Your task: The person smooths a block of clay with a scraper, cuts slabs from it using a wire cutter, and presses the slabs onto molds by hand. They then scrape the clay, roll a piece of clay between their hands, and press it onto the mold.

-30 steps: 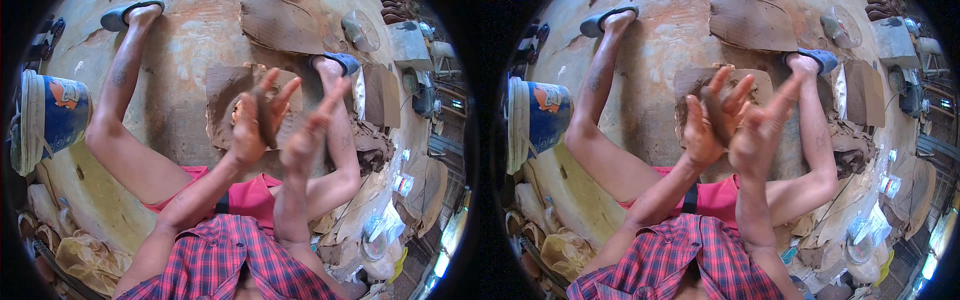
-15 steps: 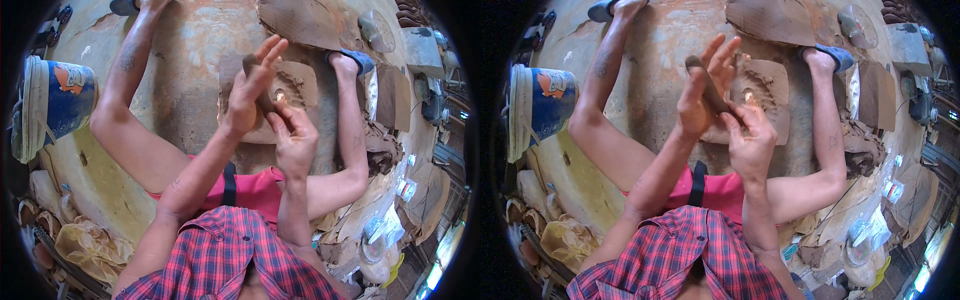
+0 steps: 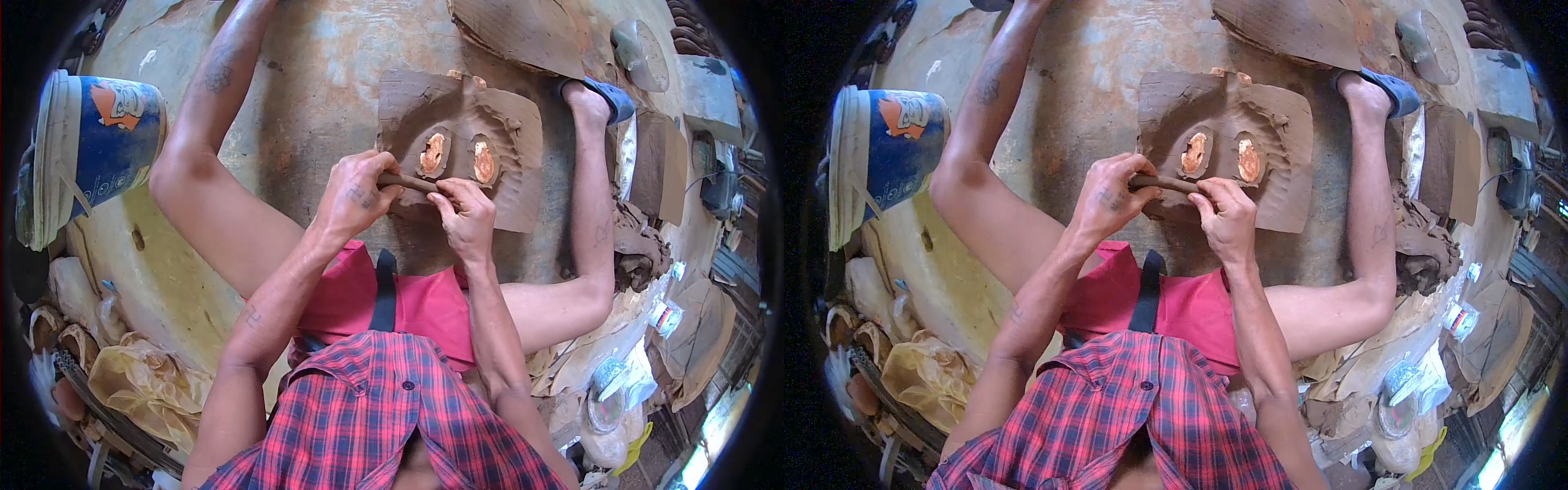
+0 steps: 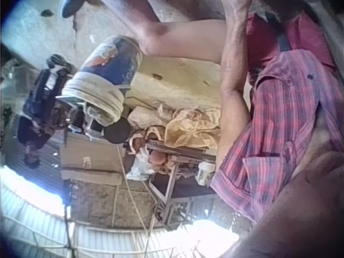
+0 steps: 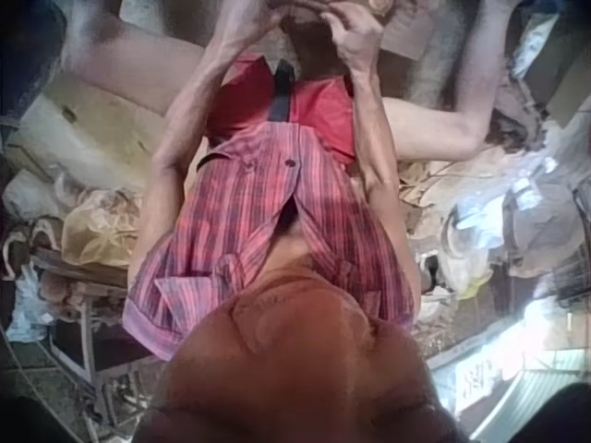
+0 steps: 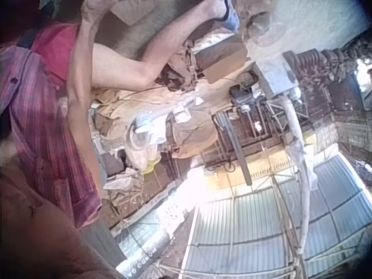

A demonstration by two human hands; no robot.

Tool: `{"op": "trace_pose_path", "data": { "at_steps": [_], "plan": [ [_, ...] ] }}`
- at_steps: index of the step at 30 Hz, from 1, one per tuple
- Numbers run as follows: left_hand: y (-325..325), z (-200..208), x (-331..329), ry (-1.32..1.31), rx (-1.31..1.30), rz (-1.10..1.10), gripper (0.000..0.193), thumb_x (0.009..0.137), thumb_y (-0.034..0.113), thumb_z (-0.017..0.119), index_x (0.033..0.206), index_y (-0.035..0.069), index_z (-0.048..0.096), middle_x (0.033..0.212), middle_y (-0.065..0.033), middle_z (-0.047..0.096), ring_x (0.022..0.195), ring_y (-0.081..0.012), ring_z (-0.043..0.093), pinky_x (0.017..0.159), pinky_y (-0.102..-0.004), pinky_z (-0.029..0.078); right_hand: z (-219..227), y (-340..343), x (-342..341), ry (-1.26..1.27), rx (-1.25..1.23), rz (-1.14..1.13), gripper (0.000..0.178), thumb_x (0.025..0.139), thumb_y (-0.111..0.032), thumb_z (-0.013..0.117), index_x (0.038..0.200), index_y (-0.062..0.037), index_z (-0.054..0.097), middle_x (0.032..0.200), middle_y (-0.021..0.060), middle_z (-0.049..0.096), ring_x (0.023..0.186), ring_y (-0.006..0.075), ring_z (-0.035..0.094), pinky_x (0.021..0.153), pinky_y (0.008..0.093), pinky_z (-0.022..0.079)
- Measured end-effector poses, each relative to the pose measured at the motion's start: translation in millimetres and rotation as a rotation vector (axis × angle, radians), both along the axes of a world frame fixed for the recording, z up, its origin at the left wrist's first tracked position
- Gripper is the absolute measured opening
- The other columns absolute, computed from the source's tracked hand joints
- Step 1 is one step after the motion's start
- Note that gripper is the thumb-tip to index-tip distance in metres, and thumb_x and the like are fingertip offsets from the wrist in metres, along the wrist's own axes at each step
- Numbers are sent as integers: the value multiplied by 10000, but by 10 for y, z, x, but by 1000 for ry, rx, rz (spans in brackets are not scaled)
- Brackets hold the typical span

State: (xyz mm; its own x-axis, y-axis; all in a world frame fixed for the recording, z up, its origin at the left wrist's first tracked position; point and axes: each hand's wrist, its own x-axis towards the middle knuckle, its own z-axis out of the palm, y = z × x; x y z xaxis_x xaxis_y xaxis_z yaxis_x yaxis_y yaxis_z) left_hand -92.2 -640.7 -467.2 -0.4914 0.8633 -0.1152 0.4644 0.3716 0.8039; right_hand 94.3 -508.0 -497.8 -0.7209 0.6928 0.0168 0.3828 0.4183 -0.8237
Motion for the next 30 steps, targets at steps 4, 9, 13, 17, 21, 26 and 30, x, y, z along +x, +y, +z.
{"op": "trace_pose_path", "data": {
  "at_steps": [4,9,13,17,21,26,30],
  "plan": [
    [-12,-46,-41,77,-16,46,249,741,90,856,944,28,727,917,-151,706,874,-361,714,770,-443,564,-19,12,-109,-20,160,103,221,818,-65,868,1012,-9,776,973,119,718,813,228,723,701,344,588],
    [39,-30,-72,105,-55,38,238,741,92,848,934,30,724,914,-151,701,885,-359,711,776,-459,558,-19,110,-121,-112,232,134,223,776,-147,884,907,-39,739,894,112,659,830,307,692,731,428,571],
    [77,-55,-125,114,-46,66,242,739,80,839,951,35,730,925,-152,707,901,-365,714,796,-457,567,47,77,-202,-202,298,152,305,747,-215,905,907,-48,706,914,92,636,827,319,682,733,447,567],
    [138,-52,-155,98,-25,46,261,734,64,823,980,33,737,944,-161,710,918,-372,717,819,-455,574,213,138,-300,-199,367,149,495,676,-278,949,1029,-52,688,1021,120,627,895,339,679,773,456,570],
    [212,-75,-237,96,-23,44,280,729,55,816,997,29,738,961,-169,710,935,-375,717,827,-455,574,150,171,-391,-309,370,135,617,658,-264,966,1151,-46,667,1097,143,608,1000,361,657,839,474,562],
    [227,-115,-292,113,17,18,299,725,48,805,1015,26,736,983,-175,709,956,-383,711,840,-452,574,217,-7,-473,-358,346,-3,833,650,-257,977,1357,-49,590,1219,198,586,1143,396,629,939,484,551],
    [239,-123,-302,107,34,3,300,721,45,795,1015,26,734,983,-174,706,956,-383,710,844,-451,575,175,28,-518,-388,314,11,1021,656,-277,978,1494,27,479,1395,259,543,1295,427,564,1066,476,507]
  ]
}}
